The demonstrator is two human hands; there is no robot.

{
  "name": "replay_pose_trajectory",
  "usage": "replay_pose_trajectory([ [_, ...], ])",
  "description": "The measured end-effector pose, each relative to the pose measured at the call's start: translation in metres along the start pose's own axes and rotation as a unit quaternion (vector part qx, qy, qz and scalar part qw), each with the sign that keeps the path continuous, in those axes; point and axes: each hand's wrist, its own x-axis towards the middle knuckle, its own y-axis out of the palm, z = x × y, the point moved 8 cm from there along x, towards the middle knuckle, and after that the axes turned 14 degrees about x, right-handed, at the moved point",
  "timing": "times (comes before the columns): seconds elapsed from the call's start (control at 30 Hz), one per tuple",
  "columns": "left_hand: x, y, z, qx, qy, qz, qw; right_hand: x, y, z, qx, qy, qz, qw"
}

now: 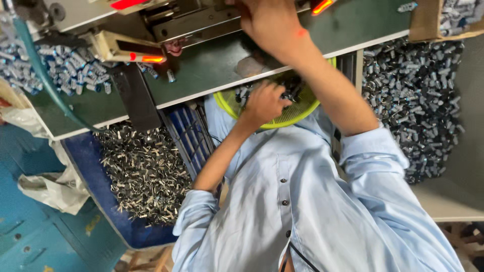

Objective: The person repeatedly picks small cylindrical parts from a green basket, places them into a machine slot, and collects the processed parts into a large bin. The person also transfers parts between containers and occasionally inspects individual pieces by hand.

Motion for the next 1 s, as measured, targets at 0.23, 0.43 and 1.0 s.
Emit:
replay_pose_trajectory([
  [0.23, 0.014, 0.018, -0.016, 0.011, -0.015, -0.052, 0.998, -0.084, -0.056, 0.052, 0.103, 0.006, -0.051, 0.993],
  [0.43, -0.003, -0.027, 0.010, -0.252, -0.002, -0.092, 0.963, -0.162, -0.053, 0.016, 0.175, 0.217, -0.054, 0.959],
  [1.0, -0.055, 0.005, 0.020, -0.642, -0.157, -0.101, 0.743, -0.191, -0.013, 0.018, 0.514, 0.249, -0.093, 0.816],
])
